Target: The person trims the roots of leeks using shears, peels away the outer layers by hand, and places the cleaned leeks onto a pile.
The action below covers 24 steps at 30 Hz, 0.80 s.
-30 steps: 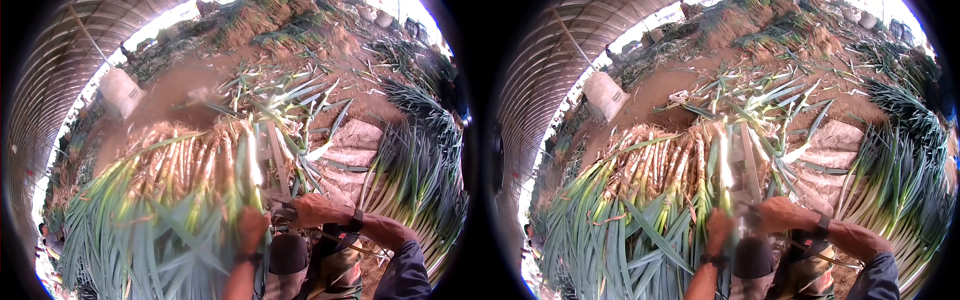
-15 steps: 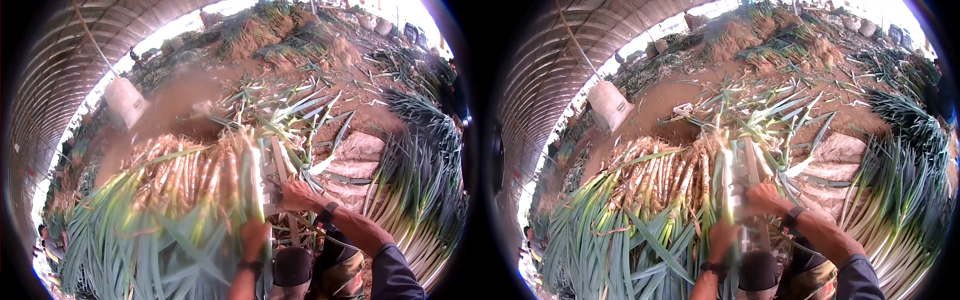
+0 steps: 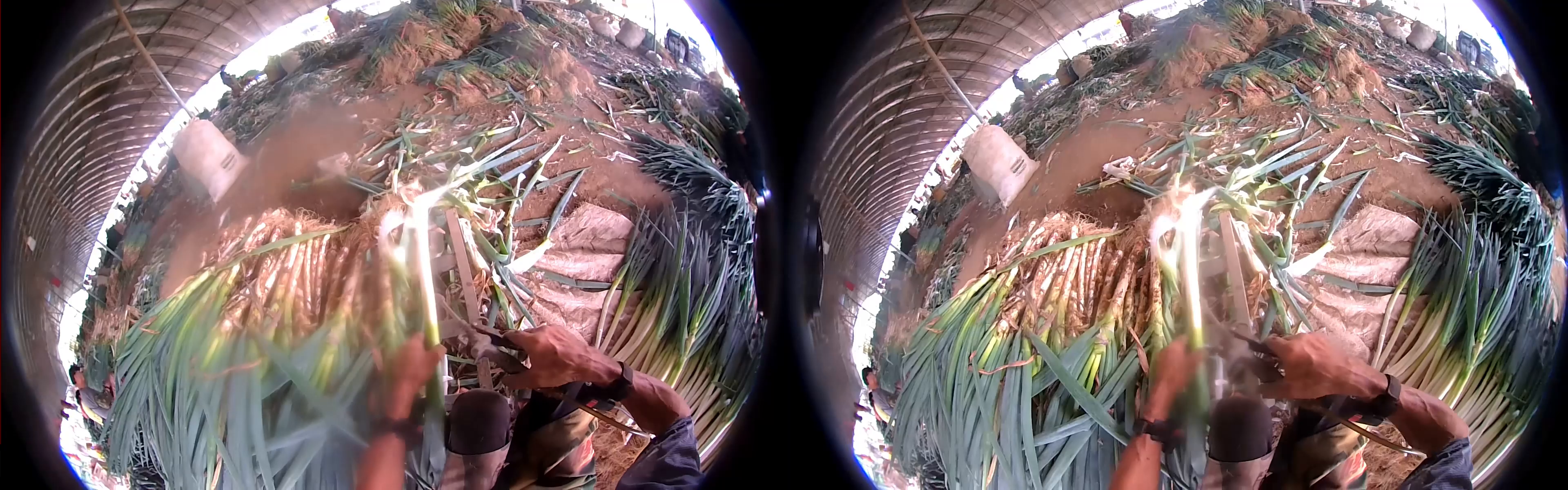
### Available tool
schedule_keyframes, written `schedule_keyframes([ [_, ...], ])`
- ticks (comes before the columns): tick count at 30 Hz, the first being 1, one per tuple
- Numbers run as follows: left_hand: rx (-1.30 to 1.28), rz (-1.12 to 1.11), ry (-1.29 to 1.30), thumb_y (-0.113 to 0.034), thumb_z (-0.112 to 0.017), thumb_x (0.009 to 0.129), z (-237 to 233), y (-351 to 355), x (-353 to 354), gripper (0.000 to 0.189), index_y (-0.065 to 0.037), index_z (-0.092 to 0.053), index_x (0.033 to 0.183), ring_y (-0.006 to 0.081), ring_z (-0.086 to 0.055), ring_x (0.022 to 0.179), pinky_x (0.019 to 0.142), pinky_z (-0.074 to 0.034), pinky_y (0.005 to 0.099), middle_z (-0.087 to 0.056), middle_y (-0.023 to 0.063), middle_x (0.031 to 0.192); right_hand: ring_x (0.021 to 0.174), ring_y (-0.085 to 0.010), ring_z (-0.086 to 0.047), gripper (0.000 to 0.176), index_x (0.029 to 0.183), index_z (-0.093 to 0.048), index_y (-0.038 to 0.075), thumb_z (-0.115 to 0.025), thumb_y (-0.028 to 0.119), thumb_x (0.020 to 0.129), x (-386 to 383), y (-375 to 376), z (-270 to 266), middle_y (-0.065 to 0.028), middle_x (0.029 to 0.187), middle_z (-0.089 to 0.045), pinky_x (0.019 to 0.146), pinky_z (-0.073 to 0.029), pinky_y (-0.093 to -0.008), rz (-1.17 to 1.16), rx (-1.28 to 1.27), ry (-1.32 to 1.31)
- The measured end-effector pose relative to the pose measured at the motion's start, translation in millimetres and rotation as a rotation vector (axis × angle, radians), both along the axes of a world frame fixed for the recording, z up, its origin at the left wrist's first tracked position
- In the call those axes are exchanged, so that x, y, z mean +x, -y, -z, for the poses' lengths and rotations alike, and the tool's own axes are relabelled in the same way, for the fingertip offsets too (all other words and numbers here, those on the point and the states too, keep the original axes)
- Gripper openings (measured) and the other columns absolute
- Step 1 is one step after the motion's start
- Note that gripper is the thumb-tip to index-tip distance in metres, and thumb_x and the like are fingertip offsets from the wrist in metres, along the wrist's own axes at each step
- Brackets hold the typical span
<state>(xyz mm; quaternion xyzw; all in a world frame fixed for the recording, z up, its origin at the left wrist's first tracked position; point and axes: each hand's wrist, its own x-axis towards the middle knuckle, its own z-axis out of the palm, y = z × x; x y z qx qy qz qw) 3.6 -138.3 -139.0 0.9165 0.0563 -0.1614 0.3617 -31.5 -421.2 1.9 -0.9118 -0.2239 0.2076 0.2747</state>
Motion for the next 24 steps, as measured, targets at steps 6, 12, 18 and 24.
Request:
schedule_keyframes([
  [6, 0.065, 0.126, 0.122, -0.040, -0.067, 0.089, 25, 8, -29, 0.043, -0.001, -0.065, 0.107, 0.0442, -0.066, 0.098, 0.085, -0.052, 0.0495, -0.069, 0.0272, 0.103, 0.073, -0.0331, -0.070, 0.059, 0.112, -0.063, 0.004, -0.075, 0.052, 0.081, 4, -14, 2, -0.0167, 0.081, -0.071, 0.067, -0.053, -0.0450, 0.029, -0.097, -0.032],
  [12, 0.509, -0.045, 0.498, -0.020, -0.068, 0.085, 4, -35, -45, 0.028, -0.005, -0.065, 0.108, 0.0383, -0.057, 0.103, 0.090, -0.049, 0.0476, -0.060, 0.0160, 0.108, 0.074, -0.0389, -0.068, 0.060, 0.111, -0.063, 0.000, -0.075, 0.048, 0.079, 9, -29, 45, -0.0205, 0.076, -0.067, 0.067, -0.052, -0.0480, -0.136, 0.008, 0.015],
  [18, 0.534, 0.009, 0.493, -0.019, -0.068, 0.083, 8, -40, -38, 0.032, -0.005, -0.060, 0.110, 0.0367, -0.053, 0.113, 0.092, -0.047, 0.0484, -0.057, 0.0155, 0.116, 0.072, -0.0405, -0.067, 0.052, 0.097, -0.062, -0.002, -0.077, 0.043, 0.075, 14, -57, 49, -0.0201, 0.076, -0.066, 0.067, -0.052, -0.0485, -0.213, 0.071, 0.051],
  [24, 0.879, -0.058, 0.569, -0.019, -0.068, 0.082, 10, -47, 1, 0.032, -0.006, -0.061, 0.110, 0.0314, -0.054, 0.114, 0.097, -0.042, 0.0486, -0.061, 0.0128, 0.113, 0.072, -0.0418, -0.066, 0.051, 0.096, -0.062, -0.002, -0.075, 0.042, 0.074, 29, -82, 58, -0.0213, 0.076, -0.066, 0.066, -0.052, -0.0490, -0.181, -0.002, 0.036],
])
